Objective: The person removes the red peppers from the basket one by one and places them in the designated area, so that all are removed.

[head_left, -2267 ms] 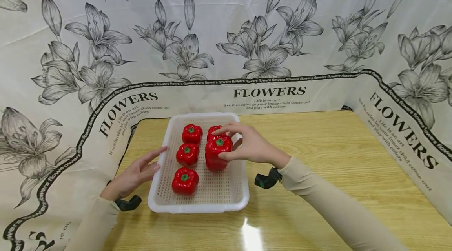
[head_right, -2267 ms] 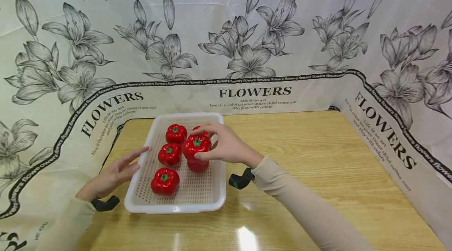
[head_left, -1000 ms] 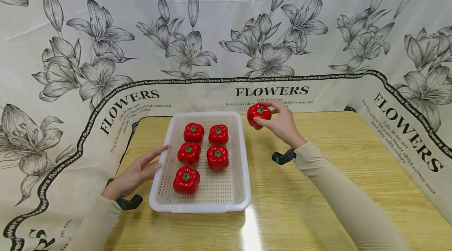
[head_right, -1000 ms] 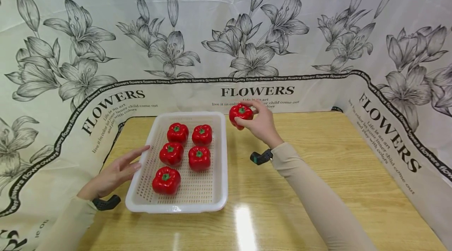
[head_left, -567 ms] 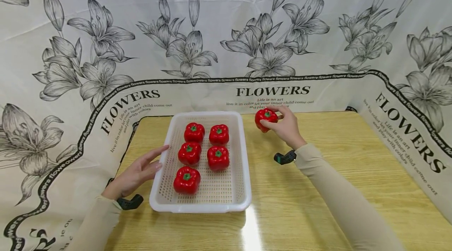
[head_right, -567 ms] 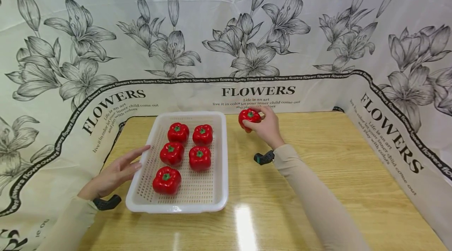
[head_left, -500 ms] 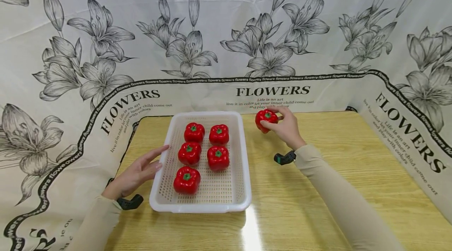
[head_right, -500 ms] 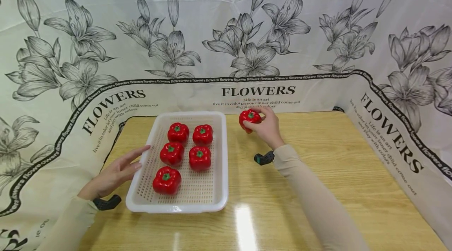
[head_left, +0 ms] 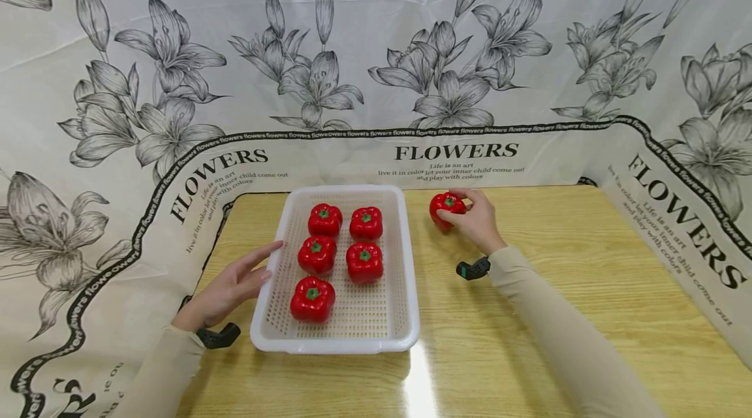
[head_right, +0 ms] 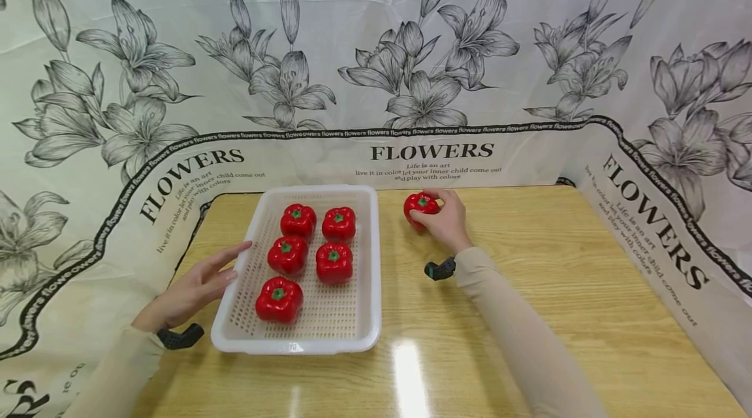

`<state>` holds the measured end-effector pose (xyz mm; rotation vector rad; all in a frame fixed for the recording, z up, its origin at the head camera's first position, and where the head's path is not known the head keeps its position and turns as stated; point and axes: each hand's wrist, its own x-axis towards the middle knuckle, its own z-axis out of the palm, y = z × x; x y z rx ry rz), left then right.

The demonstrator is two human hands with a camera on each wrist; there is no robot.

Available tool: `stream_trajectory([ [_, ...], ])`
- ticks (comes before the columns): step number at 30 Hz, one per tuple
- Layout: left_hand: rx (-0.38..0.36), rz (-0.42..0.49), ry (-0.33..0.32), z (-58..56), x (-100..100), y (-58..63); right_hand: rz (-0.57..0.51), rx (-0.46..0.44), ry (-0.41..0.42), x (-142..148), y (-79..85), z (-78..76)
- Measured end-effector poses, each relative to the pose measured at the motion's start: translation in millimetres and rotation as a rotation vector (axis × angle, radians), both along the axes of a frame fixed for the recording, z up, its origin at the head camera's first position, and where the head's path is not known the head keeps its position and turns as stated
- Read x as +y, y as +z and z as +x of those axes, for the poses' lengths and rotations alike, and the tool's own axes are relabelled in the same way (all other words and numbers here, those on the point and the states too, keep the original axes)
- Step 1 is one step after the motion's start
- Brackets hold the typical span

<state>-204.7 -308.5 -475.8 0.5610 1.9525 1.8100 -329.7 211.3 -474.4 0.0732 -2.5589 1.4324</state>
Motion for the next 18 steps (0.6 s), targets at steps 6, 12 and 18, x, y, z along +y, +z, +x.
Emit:
stream_trajectory([
  [6,0.002,-0.003,-0.002,-0.9,-0.9,-1.3,0.011,-0.024,-0.002,1.3,-5.2,-0.6],
  [12,-0.002,-0.013,0.005,-0.6,-0.9,-0.7,0.017,-0.025,0.000,2.0,-5.7,-1.0],
  [18,-0.006,-0.009,0.000,-0.4,-1.3,-1.4,0.029,-0.019,0.005,0.3,-5.0,-2.0],
])
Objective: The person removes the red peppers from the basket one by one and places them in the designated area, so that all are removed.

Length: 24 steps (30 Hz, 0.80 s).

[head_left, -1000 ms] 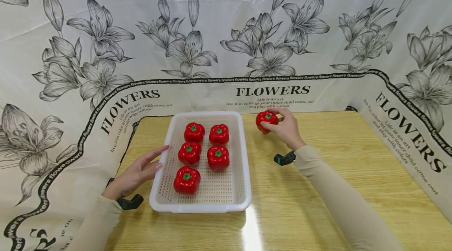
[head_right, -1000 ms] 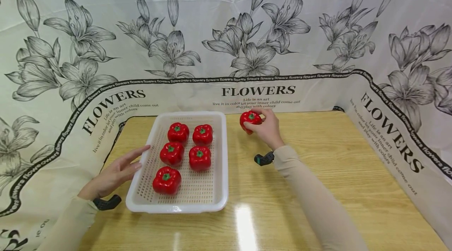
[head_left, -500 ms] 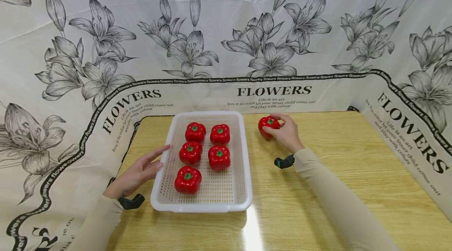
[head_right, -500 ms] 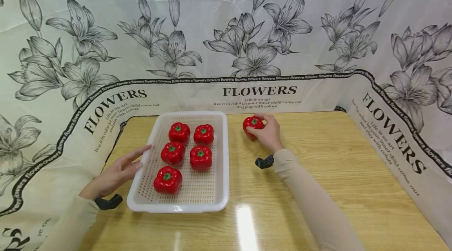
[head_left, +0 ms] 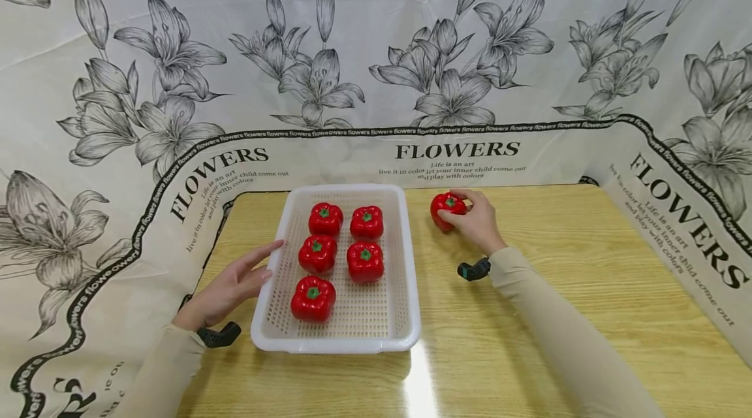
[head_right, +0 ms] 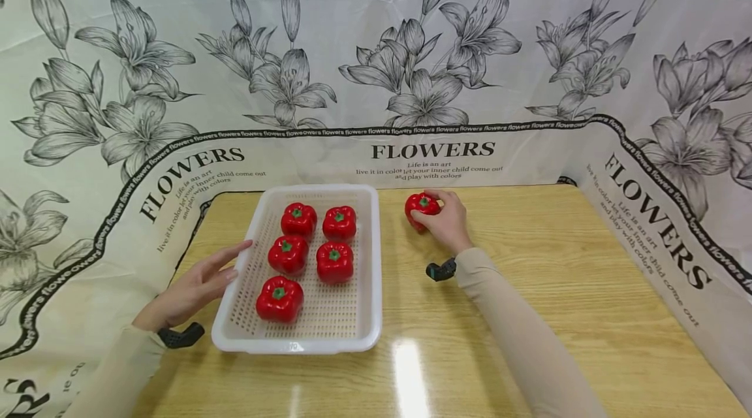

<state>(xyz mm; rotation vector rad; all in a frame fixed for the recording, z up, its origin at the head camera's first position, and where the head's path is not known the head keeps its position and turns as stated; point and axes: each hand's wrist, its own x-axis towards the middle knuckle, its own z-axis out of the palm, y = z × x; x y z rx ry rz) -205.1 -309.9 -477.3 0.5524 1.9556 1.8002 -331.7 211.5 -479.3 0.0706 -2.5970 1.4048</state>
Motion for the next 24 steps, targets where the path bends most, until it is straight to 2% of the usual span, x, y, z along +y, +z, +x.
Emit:
stream_trajectory([
  [24,0.002,-0.003,0.005,0.3,0.6,0.1,0.054,0.033,-0.001,-0.5,6.0,6.5],
])
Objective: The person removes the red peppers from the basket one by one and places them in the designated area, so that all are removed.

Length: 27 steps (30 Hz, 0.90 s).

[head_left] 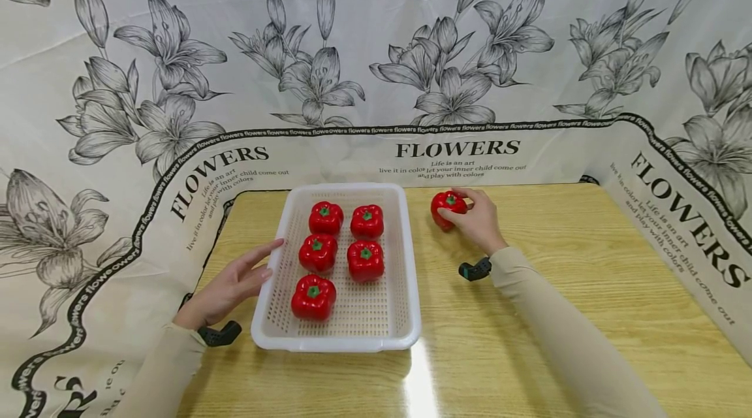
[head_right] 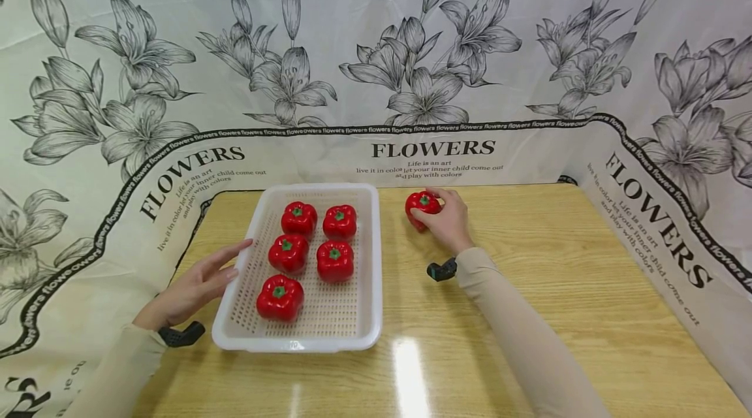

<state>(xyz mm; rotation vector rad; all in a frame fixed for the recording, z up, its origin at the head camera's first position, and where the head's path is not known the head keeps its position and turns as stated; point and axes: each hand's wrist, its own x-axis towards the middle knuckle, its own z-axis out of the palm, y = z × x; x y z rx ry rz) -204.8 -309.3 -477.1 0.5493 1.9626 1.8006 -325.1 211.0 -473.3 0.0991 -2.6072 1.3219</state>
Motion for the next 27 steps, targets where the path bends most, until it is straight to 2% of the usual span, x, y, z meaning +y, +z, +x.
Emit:
stream_trajectory([
  [7,0.009,-0.011,0.005,-0.7,0,-1.1,0.009,0.023,-0.040,2,8.3,5.6],
  [18,0.011,-0.020,0.005,-0.6,1,-0.4,0.053,0.126,-0.119,-2,32.6,12.7],
  [24,0.010,-0.025,0.010,-0.7,0,-0.8,0.036,0.186,-0.068,-15,50.8,28.2],
  [27,0.009,-0.021,0.012,-0.1,0,-0.4,0.010,0.176,-0.030,-23,59.2,35.1],
])
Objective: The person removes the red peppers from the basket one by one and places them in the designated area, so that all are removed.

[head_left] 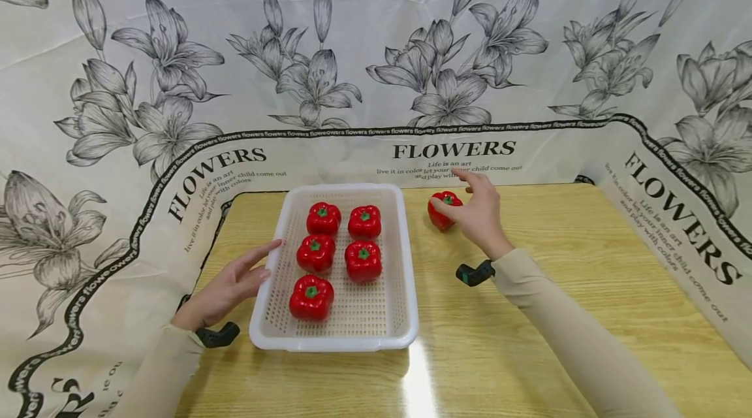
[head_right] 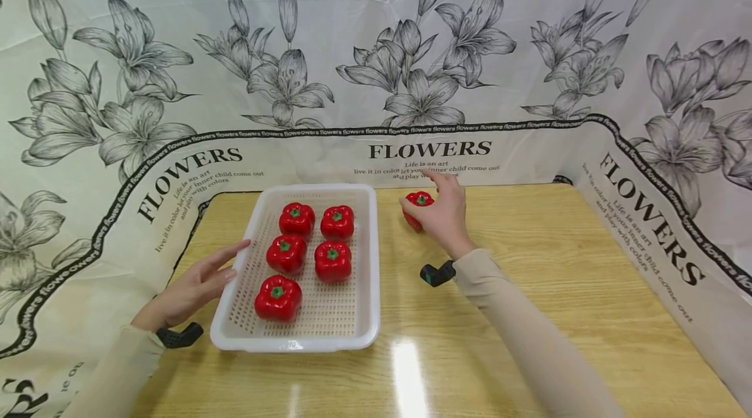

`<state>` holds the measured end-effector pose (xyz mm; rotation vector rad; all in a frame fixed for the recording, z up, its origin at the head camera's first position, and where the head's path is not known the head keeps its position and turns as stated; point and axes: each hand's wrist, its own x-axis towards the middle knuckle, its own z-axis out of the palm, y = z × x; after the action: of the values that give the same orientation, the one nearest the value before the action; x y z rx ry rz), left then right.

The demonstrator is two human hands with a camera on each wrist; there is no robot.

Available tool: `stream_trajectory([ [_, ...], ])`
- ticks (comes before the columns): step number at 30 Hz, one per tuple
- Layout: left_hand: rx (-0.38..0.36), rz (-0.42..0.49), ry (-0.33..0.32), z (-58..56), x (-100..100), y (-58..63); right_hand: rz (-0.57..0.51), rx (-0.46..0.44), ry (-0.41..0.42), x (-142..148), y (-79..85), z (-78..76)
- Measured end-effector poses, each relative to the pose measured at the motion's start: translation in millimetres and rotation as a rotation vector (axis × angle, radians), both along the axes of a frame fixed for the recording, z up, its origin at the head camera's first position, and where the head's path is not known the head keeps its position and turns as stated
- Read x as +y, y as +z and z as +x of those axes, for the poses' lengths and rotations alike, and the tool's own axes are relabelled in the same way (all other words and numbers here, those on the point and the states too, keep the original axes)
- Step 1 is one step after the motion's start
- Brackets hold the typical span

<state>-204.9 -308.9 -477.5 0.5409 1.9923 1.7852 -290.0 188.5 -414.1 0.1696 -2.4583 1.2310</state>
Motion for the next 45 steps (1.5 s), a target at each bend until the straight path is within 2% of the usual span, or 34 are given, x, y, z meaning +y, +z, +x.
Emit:
stream_trajectory([
  [7,-0.001,0.013,-0.009,-0.1,0,-1.7,-0.072,-0.107,0.069,-18,15.6,14.2],
  [14,-0.001,0.022,-0.012,-0.9,-1,-2.9,-0.059,-0.107,0.161,-39,26.6,30.7],
  [20,0.015,0.011,-0.006,-0.1,0,-2.4,-0.076,-0.100,0.256,-58,28.8,43.3],
  [27,0.018,0.002,-0.004,0.1,0,-2.3,-0.092,-0.139,0.366,-77,24.7,52.9],
  [33,0.015,0.000,0.002,0.0,-1,-2.7,-0.051,-0.172,0.446,-92,20.1,57.8],
  [38,0.018,0.000,0.002,0.6,0,-2.2,0.029,-0.196,0.503,-101,14.0,57.2],
  [45,0.021,-0.008,0.007,2.1,1,-0.5,0.139,-0.231,0.539,-112,6.5,54.8],
])
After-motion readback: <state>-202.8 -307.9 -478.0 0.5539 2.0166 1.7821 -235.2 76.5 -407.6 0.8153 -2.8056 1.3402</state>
